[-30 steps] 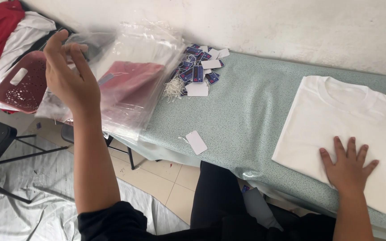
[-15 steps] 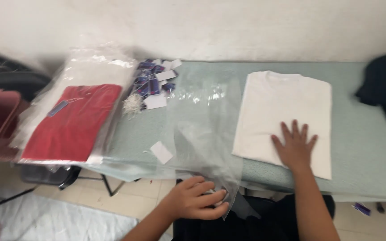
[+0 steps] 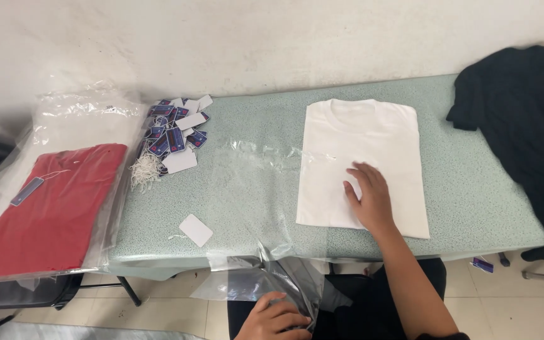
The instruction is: Folding a white t-shirt and attaching a brand tag on a work table.
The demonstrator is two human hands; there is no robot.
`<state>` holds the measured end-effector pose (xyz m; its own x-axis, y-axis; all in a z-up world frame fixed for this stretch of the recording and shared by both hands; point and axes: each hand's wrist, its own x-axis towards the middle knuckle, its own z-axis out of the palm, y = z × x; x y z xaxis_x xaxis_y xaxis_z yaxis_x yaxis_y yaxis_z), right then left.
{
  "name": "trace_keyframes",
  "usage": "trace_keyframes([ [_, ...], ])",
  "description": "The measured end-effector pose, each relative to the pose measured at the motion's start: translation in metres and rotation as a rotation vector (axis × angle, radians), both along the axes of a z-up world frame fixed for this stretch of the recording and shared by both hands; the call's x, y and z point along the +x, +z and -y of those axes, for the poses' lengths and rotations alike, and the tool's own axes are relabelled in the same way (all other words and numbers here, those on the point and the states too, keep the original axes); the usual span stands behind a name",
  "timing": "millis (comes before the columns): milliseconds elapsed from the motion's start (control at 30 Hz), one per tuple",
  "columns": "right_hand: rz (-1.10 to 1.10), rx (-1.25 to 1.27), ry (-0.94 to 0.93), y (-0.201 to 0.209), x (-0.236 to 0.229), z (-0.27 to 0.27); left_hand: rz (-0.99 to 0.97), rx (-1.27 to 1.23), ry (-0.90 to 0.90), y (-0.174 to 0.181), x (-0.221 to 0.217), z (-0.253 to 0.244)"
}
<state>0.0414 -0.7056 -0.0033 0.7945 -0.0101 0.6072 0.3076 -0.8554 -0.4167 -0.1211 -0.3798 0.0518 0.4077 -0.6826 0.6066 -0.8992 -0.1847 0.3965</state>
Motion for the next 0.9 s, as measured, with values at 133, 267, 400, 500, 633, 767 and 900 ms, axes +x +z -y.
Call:
trace_keyframes([
  [133,-0.022,0.138,0.266,0.017,0.016,-0.024,-0.087,0.018,-0.116,0.005,0.004,0.005],
  [267,0.007,0.024,0.334,0.019,0.044,-0.055,-0.067,0.023,-0.148,-0.005,0.008,0.008],
  [400,-0.118,-0.321,0.079,-0.010,0.072,-0.070,-0.071,0.015,-0.149,-0.019,0.008,0.007],
  [500,-0.304,-0.330,0.065,-0.018,0.085,-0.075,-0.082,0.032,-0.138,-0.032,0.008,0.004],
  [633,-0.714,-0.138,0.203,0.015,0.083,-0.077,-0.047,0.063,-0.135,-0.042,0.013,-0.001],
  [767,-0.876,0.034,0.369,0.058,0.065,-0.041,-0.133,0.079,-0.122,-0.051,0.013,-0.011],
  [900,-0.897,0.555,0.394,0.092,0.031,0.022,-0.020,0.055,-0.046,-0.062,0.013,-0.027],
])
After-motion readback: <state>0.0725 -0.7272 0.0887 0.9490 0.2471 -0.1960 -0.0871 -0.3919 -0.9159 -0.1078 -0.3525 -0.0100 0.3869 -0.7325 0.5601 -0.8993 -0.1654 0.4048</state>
